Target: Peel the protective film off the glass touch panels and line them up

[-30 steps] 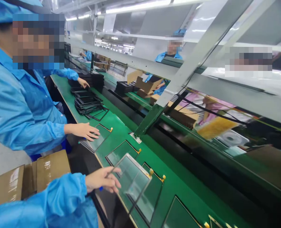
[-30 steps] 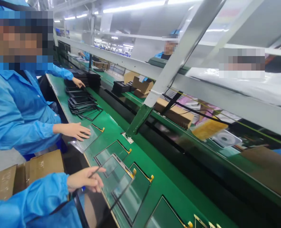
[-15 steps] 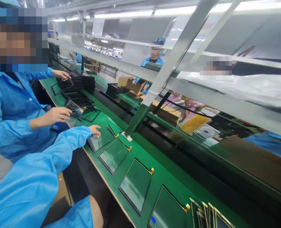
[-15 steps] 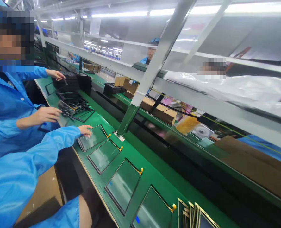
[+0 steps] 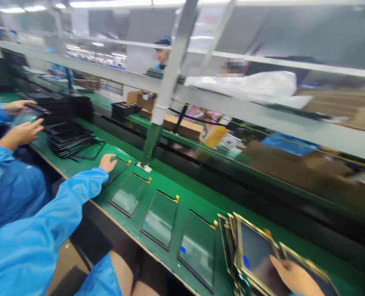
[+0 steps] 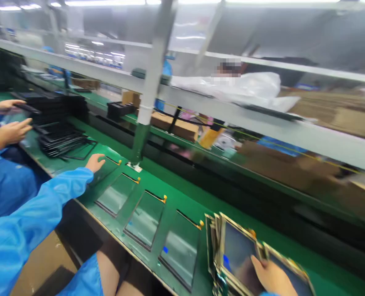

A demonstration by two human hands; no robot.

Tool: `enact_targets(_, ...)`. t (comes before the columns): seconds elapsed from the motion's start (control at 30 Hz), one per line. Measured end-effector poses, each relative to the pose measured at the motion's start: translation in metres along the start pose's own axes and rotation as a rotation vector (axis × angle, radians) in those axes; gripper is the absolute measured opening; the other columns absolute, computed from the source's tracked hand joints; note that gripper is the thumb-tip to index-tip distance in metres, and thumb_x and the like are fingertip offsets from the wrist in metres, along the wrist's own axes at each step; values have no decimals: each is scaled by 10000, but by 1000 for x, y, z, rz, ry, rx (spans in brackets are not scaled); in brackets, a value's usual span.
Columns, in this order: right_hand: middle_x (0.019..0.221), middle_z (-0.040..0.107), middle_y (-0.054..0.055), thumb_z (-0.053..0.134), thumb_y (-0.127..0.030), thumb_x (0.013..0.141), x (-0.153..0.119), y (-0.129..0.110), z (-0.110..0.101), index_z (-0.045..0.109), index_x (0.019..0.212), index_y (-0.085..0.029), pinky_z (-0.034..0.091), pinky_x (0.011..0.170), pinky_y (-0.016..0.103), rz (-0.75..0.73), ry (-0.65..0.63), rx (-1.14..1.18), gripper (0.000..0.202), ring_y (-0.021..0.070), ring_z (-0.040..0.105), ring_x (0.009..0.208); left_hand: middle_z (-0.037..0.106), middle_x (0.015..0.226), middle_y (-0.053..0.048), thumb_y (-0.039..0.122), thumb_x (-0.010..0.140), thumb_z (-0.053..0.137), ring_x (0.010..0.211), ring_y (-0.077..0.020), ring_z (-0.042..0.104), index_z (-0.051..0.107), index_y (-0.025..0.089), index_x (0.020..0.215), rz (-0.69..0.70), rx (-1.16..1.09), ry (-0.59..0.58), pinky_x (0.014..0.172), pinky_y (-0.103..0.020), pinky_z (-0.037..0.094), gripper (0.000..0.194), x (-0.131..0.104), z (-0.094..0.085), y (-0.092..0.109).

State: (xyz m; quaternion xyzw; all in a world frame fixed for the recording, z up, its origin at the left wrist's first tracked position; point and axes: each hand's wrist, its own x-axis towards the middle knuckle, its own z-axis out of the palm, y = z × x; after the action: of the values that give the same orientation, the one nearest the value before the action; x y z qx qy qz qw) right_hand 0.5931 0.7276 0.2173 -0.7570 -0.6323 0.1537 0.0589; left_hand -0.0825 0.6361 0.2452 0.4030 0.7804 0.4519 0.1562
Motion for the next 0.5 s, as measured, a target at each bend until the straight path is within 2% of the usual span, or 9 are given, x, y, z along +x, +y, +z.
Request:
enact_targets(0.07, 691, 619, 155, 505, -417, 750, -14, -14, -4, 508, 441, -256, 490, 806, 397, 60, 31, -17, 348, 298, 657, 822, 570, 1233, -112, 318, 894, 547, 1116, -237, 555, 564, 140, 1170, 119, -76, -126, 973, -473, 439, 329, -18, 39, 29)
enact_targets(0.13, 810, 652, 144, 527, -384, 821, -19, -21, -4, 613, 605, -208, 485, 827, 378, 149, 57, -12, 292, 273, 641, 916, 632, 1149, -110, 323, 894, 517, 1047, -221, 605, 597, 123, 1118, 236, -163, -343, 966, -429, 458, 311, -48, 87, 64)
enact_targets(0.2, 923, 656, 102, 532, -337, 889, -17, -21, 0, 644, 816, -152, 480, 855, 388, 220, 87, 1, 228, 223, 622, 932, 678, 1072, -92, 327, 888, 493, 971, -200, 644, 637, 139, 1060, 345, -235, -602, 943, -375, 483, 292, -89, 139, 100)
enact_targets(0.3, 1051, 618, 70, 531, -345, 935, -13, -15, 9, 619, 970, -140, 481, 872, 393, 243, 151, 32, 226, 186, 589, 962, 689, 1074, -75, 296, 871, 531, 1015, -189, 632, 673, 173, 1006, 461, -283, -912, 988, -353, 453, 231, -156, 215, 150)
enact_targets(0.4, 1089, 590, 75, 524, -353, 942, -20, -5, 16, 612, 988, -145, 481, 875, 392, 214, 233, 36, 230, 192, 567, 994, 598, 1242, -100, 282, 866, 585, 1177, -229, 533, 626, 165, 1108, 474, -288, -1040, 1060, -463, 364, 272, -212, 283, 191)
enact_targets(0.47, 1064, 592, 74, 531, -353, 939, -28, 4, 18, 607, 1000, -141, 491, 854, 382, 170, 273, 28, 233, 188, 573, 967, 528, 1312, -110, 303, 875, 585, 1219, -258, 485, 579, 165, 1174, 430, -304, -1058, 1047, -522, 353, 330, -240, 315, 212)
enact_targets(0.5, 1055, 593, 73, 536, -353, 937, -29, 7, 18, 603, 1016, -141, 499, 839, 375, 138, 288, 24, 236, 184, 580, 946, 517, 1314, -110, 313, 882, 577, 1206, -262, 490, 563, 166, 1192, 400, -325, -1062, 1027, -526, 373, 343, -251, 326, 219)
